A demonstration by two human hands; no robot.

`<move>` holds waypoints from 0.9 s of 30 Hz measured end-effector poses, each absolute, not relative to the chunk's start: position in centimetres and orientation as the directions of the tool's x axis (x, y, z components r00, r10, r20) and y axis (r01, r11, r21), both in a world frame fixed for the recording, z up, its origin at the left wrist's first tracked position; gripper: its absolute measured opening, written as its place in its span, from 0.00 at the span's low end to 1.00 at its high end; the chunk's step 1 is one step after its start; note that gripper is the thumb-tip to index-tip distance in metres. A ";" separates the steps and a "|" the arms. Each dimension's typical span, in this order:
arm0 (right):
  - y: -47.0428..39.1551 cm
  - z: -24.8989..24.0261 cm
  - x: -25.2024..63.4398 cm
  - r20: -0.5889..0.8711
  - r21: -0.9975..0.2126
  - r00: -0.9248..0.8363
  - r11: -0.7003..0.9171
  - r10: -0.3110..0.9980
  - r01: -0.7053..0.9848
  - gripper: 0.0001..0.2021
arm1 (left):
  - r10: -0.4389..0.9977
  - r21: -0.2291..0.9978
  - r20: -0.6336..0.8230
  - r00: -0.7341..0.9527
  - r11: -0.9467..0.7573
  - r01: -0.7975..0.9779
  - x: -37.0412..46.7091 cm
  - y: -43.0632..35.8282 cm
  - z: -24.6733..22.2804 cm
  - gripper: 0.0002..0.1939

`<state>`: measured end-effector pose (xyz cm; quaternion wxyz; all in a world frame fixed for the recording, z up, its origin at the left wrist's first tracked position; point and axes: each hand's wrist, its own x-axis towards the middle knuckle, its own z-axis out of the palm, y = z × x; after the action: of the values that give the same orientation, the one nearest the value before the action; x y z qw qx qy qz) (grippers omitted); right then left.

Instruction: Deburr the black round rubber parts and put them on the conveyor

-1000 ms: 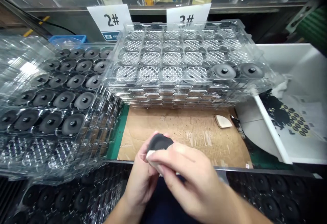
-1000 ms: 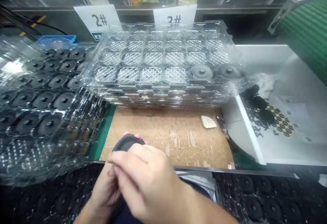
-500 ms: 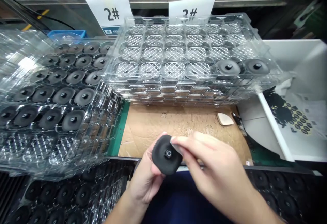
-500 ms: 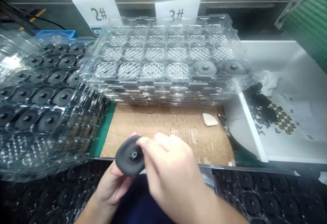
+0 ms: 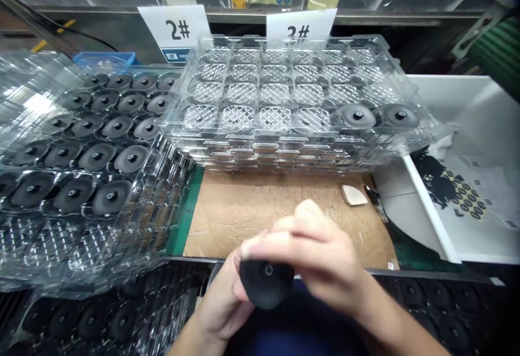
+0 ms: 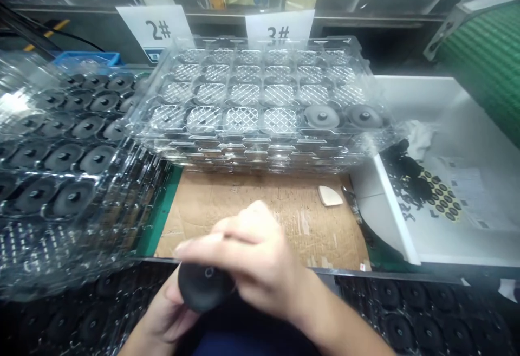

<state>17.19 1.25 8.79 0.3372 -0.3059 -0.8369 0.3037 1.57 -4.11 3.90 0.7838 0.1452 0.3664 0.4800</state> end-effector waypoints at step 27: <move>-2.7 -4.0 17.4 -0.049 -0.864 -0.120 0.018 0.992 0.503 0.14 | 0.955 0.704 -0.211 0.210 0.297 -0.645 0.5 -5.4 3.8 0.29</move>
<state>17.44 -2.70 -4.05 0.3151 -0.5836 -0.6403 0.3875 0.50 -5.39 3.79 0.7390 0.2421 0.3201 0.5411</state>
